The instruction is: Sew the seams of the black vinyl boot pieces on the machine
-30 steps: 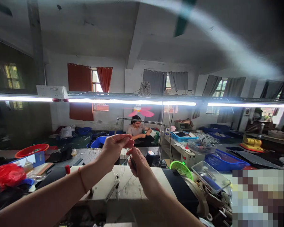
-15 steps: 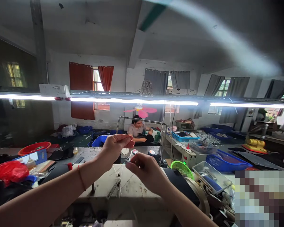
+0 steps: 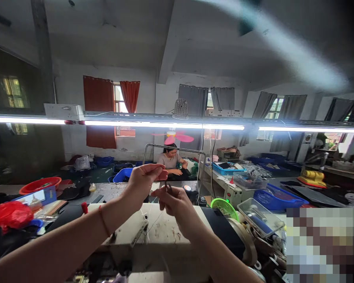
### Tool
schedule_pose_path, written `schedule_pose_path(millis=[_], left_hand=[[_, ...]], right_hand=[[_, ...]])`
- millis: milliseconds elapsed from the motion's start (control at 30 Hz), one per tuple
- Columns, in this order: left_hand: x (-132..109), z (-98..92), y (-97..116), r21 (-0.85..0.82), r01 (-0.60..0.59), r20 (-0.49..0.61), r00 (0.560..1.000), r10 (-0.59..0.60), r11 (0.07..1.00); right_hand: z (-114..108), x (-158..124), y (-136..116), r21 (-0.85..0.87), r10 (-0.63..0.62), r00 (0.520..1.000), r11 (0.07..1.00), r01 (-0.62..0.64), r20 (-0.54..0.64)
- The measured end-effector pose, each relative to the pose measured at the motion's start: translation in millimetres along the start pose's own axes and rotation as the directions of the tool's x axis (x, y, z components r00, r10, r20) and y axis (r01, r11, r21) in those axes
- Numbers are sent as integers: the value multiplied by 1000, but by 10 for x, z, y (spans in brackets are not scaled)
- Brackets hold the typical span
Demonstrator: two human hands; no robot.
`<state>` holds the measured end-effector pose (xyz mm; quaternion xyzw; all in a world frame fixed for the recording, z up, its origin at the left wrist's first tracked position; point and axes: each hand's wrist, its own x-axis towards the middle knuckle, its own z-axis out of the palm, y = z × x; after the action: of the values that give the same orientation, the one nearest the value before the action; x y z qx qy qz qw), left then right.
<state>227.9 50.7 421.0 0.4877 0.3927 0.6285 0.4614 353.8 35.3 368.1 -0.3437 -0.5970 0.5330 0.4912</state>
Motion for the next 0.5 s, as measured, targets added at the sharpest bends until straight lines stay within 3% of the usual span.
schedule_pose_path(millis=[67,133,167,200,267,333,400,500], left_hand=[[14,-49,54,14,-25,-12,1000,25,1000],[17,-86,91,29,-41,-24,999,42,999],[14,-94,98,35,-44,-26,999,45,998],[7,-94,94,39,-44,-26,999,45,998],[-14,-73,57,41,-39,-26,999,40,998],[-37,-37,-4,37,-31,-24,999,32,999],[-55,-6,-70,34,-27,-23,999,28,999],[-68,3,-150,45,-32,-19,999,33,998]], right_hand=[[-116,-143,-21,-398,-30,994,915,71,109],[-226,-241,-60,-763,-98,986,625,165,133],[-261,-256,-88,-837,-173,978,514,190,116],[-276,-247,-118,-841,-258,963,500,206,82],[-243,-165,-171,-667,-352,936,702,249,-20],[-143,-40,-182,-347,-293,950,907,239,-110],[-21,79,-135,-110,-169,978,982,156,-118],[122,180,-4,34,-98,985,994,104,-140]])
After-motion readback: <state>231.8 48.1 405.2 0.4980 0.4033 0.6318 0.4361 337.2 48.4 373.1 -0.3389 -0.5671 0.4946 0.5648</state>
